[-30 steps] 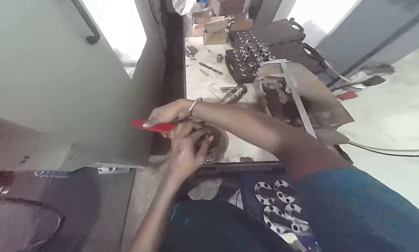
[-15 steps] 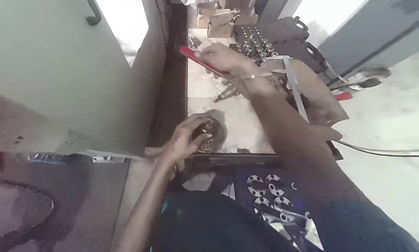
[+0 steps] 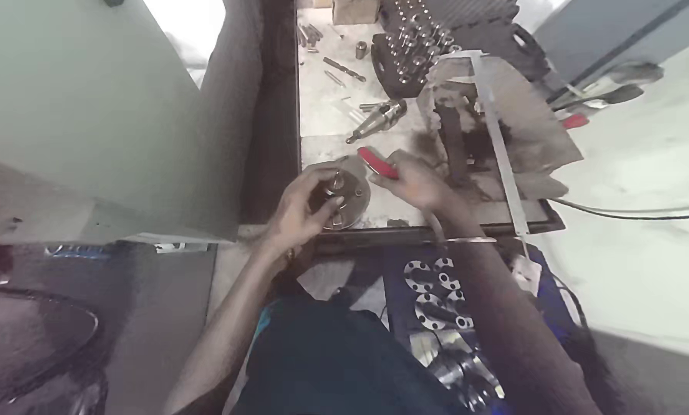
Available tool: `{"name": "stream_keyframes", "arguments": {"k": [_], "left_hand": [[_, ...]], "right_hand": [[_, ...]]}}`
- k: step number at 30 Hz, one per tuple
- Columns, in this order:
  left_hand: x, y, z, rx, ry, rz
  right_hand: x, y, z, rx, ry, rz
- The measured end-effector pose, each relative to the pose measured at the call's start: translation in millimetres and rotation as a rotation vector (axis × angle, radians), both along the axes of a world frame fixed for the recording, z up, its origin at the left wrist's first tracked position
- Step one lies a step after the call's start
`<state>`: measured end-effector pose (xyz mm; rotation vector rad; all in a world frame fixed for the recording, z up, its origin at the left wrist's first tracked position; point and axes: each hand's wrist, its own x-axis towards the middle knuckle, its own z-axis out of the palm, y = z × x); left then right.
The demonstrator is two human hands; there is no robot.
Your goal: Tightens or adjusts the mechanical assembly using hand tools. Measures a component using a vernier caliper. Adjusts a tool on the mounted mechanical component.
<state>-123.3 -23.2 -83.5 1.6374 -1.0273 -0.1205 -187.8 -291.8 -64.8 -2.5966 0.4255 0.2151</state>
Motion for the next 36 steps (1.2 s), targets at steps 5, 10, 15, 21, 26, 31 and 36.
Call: {"name": "stream_keyframes", "arguments": {"k": [5, 10, 15, 21, 26, 31, 36], "left_hand": [[11, -5, -10, -0.057, -0.011, -0.010], [18, -9, -14, -0.133, 0.006, -0.045], [25, -10, -21, -0.169, 0.077, -0.107], [27, -11, -23, -0.180, 0.127, -0.117], [35, -7, -25, -0.164, 0.206, -0.161], [36, -6, -28, -0.169, 0.165, -0.157], [35, -8, -29, -0.181, 0.138, -0.165]], "right_hand": [[5, 13, -10, -0.249, 0.083, -0.066], [1, 26, 9, -0.305, 0.006, -0.120], [-20, 65, 60, 0.234, -0.387, 0.159], [-16, 99, 52, 0.122, -0.551, 0.145], [-14, 100, 58, 0.117, -0.506, 0.174], [-16, 101, 60, 0.070, -0.450, 0.145], [-17, 104, 74, 0.073, -0.531, 0.156]]}}
